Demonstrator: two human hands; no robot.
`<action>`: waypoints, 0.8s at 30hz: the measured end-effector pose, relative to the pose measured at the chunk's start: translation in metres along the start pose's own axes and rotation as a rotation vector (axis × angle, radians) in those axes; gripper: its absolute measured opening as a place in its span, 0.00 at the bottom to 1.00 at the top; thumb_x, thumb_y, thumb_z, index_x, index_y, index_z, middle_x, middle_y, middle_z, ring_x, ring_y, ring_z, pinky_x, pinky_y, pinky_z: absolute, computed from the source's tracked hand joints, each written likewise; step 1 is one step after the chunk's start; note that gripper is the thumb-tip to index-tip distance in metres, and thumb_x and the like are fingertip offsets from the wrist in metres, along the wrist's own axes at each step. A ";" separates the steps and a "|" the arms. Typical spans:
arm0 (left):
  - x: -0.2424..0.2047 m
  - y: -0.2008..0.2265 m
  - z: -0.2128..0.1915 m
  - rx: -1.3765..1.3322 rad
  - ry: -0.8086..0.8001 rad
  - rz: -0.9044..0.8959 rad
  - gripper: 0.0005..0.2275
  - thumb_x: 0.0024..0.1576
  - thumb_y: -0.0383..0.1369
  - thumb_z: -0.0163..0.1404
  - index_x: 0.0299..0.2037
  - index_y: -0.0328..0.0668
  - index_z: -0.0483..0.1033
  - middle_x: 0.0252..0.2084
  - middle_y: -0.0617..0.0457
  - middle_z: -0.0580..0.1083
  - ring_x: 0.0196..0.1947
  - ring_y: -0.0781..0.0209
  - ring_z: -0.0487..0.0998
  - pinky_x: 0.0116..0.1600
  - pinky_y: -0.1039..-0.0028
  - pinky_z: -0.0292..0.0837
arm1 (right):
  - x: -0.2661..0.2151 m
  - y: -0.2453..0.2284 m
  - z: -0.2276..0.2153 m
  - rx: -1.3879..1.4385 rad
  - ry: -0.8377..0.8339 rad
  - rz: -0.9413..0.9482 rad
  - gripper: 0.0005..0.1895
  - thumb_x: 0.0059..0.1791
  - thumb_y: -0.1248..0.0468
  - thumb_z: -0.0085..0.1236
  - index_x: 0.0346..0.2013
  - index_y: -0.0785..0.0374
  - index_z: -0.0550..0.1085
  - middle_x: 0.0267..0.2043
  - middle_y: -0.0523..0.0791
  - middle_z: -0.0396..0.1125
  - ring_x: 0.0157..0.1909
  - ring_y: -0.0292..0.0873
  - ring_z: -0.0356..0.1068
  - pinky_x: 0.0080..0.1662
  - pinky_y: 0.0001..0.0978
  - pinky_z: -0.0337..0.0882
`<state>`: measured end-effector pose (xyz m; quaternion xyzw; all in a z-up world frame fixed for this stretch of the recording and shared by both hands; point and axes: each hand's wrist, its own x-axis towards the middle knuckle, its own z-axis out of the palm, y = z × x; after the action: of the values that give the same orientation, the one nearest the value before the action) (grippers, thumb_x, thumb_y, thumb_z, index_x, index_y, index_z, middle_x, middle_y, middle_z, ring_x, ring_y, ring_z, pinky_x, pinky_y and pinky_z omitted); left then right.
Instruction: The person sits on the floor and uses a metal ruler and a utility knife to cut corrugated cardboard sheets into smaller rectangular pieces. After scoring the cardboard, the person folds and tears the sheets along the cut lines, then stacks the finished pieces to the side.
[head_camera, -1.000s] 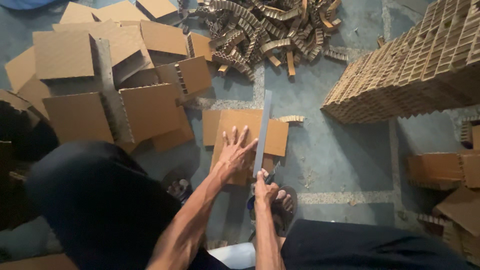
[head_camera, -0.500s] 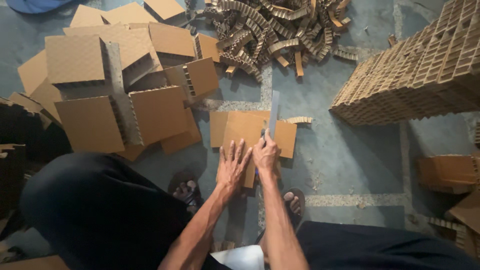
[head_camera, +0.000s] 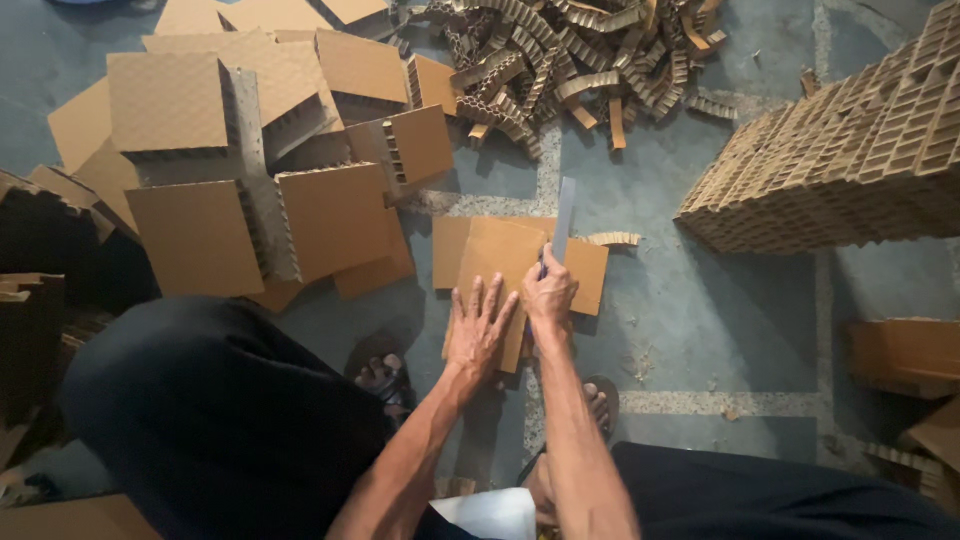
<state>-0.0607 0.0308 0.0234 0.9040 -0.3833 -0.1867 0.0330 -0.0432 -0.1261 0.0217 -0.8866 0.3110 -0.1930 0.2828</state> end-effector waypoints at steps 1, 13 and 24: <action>0.001 0.000 0.006 0.027 0.122 0.001 0.39 0.55 0.38 0.53 0.77 0.57 0.43 0.79 0.43 0.38 0.77 0.33 0.38 0.71 0.31 0.35 | 0.001 -0.001 -0.002 -0.006 -0.008 -0.010 0.23 0.45 0.65 0.55 0.54 0.70 0.77 0.37 0.63 0.73 0.39 0.62 0.76 0.43 0.45 0.76; -0.011 -0.002 -0.043 -0.069 -0.164 0.009 0.67 0.28 0.52 0.73 0.78 0.54 0.38 0.80 0.42 0.35 0.78 0.34 0.34 0.73 0.33 0.33 | 0.004 -0.015 -0.012 0.032 -0.047 0.062 0.23 0.45 0.65 0.56 0.54 0.71 0.77 0.44 0.63 0.73 0.46 0.59 0.77 0.49 0.41 0.75; -0.008 -0.002 -0.039 -0.071 -0.069 -0.009 0.61 0.32 0.49 0.72 0.77 0.60 0.42 0.80 0.46 0.35 0.77 0.35 0.34 0.68 0.26 0.39 | 0.043 -0.033 -0.020 0.109 -0.310 0.371 0.10 0.42 0.69 0.51 0.34 0.70 0.78 0.16 0.51 0.65 0.18 0.44 0.69 0.24 0.41 0.71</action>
<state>-0.0506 0.0343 0.0618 0.8970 -0.3730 -0.2315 0.0507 -0.0070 -0.1404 0.0647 -0.8167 0.4103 -0.0159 0.4054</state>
